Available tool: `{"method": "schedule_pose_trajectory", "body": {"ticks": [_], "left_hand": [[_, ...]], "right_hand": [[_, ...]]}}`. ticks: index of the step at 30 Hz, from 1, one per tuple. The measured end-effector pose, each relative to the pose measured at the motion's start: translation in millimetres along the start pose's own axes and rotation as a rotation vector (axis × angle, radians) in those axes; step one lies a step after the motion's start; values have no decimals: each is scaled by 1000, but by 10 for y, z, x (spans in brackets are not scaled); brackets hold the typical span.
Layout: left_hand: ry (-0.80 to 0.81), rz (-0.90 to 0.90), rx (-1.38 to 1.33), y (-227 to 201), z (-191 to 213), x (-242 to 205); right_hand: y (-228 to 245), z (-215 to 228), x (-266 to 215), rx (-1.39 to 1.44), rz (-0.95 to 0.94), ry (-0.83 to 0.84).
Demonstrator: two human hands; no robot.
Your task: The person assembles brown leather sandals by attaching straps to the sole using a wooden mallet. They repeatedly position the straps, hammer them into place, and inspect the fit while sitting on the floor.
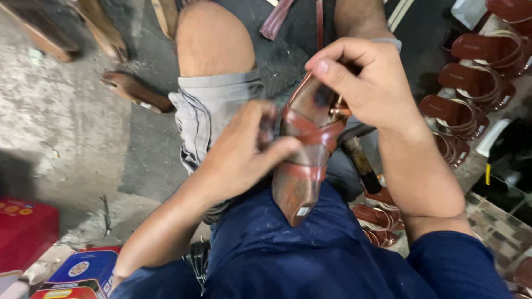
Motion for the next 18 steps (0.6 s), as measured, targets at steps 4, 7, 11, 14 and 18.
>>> {"method": "schedule_pose_trajectory", "body": {"ticks": [4,7,11,14,18], "left_hand": [[149,232,-152,121,-2,-120],[145,125,-207,148,-32,-254],[244,123,-323,406,-189,-147],[414,139,-572,599,-386,-2],[537,233,-787,679,-515,103]], "right_hand": [[-388,110,-80,71,58,-77],[-569,191,-131,148,71,-129],[-765,329,-251,112,102,-173],[-895,445,-329,98,158,-163],[-1015,455,-365,361,220,-122]]}}
Point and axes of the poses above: each hand's wrist, its own x-axis towards the middle knuckle, its own z-axis out of the back of the hand, y = z × x, the point moved 3 cm from there along x, towards the middle knuckle, and after that the axes turned 14 degrees about z, right-handed, at the moved point
